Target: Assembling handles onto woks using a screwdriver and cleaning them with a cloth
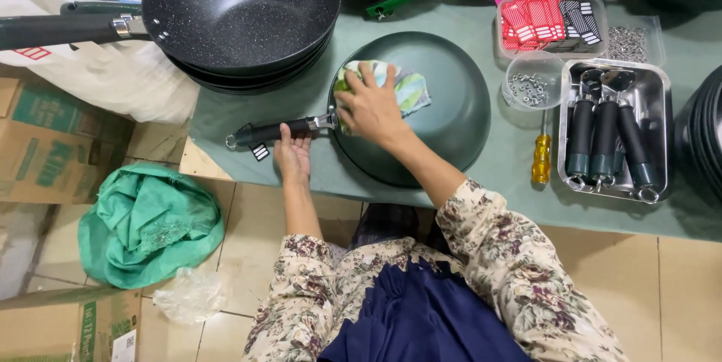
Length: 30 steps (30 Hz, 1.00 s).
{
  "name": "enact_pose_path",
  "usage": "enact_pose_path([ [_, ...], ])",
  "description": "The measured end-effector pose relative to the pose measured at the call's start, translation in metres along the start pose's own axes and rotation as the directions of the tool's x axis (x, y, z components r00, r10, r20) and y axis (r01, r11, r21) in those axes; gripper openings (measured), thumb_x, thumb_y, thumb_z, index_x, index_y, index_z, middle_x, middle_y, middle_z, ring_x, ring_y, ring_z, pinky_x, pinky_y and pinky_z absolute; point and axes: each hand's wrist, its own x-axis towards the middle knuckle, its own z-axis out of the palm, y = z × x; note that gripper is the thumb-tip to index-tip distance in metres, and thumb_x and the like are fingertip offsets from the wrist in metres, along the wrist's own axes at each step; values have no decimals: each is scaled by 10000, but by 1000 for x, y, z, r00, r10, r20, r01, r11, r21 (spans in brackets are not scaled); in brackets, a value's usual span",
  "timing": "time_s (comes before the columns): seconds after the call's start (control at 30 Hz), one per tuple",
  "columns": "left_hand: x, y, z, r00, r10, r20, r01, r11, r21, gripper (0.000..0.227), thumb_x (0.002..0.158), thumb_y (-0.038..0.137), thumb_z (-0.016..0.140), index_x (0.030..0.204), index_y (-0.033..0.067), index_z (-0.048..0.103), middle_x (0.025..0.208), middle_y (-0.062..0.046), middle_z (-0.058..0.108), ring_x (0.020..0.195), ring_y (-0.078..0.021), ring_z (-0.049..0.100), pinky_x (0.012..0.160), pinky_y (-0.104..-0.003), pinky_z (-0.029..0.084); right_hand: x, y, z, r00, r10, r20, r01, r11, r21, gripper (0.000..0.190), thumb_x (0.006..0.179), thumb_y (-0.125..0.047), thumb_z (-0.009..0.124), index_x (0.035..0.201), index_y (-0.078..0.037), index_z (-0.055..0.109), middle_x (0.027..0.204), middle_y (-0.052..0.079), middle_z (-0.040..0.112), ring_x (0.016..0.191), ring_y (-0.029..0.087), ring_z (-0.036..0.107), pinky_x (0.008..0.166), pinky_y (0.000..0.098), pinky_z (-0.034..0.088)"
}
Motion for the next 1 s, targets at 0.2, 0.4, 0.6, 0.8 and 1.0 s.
enact_pose_path([
  [0.2,-1,2,-4,1000,-22,-5,22,999,-48,472,940,297,815,1155,52,474,1237,-225,630,1192,-423,644,1055,-586,522,-65,21,0,979,9,-202,15,993,120,348,1024,-517,552,1338,-389,630,1497,46,532,1450,303,397,1079,717,157],
  [0.4,1,7,6,990,-133,-41,128,985,-119,558,880,339,880,1171,71,486,1211,-180,585,1228,-417,595,1115,-601,447,-89,125,-7,887,452,-94,-411,866,286,304,1070,-447,598,1366,-397,641,1485,51,531,1419,320,425,989,772,339],
  [0.6,12,-3,12,965,-211,-153,153,934,-322,630,789,494,896,1124,103,533,1046,-160,612,1116,-435,650,1032,-600,559,-113,145,-17,732,675,-92,-425,558,713,368,1074,-320,547,1410,-199,637,1394,257,585,1368,454,483,1144,627,333],
  [0.8,15,-16,22,944,-122,-307,-18,909,-416,455,854,517,777,935,195,465,678,-27,507,641,-257,607,722,-431,564,-157,97,-23,649,742,-169,-374,505,778,379,1076,-286,585,1434,-169,630,1491,262,507,1426,434,431,1211,547,284],
  [1.0,-45,14,65,948,46,-315,-180,892,-414,379,885,492,738,948,235,467,626,-9,484,560,-200,543,595,-353,496,-149,119,-37,652,753,-84,-378,419,826,361,1065,-302,602,1417,-229,639,1468,173,557,1423,342,466,1228,487,280],
])
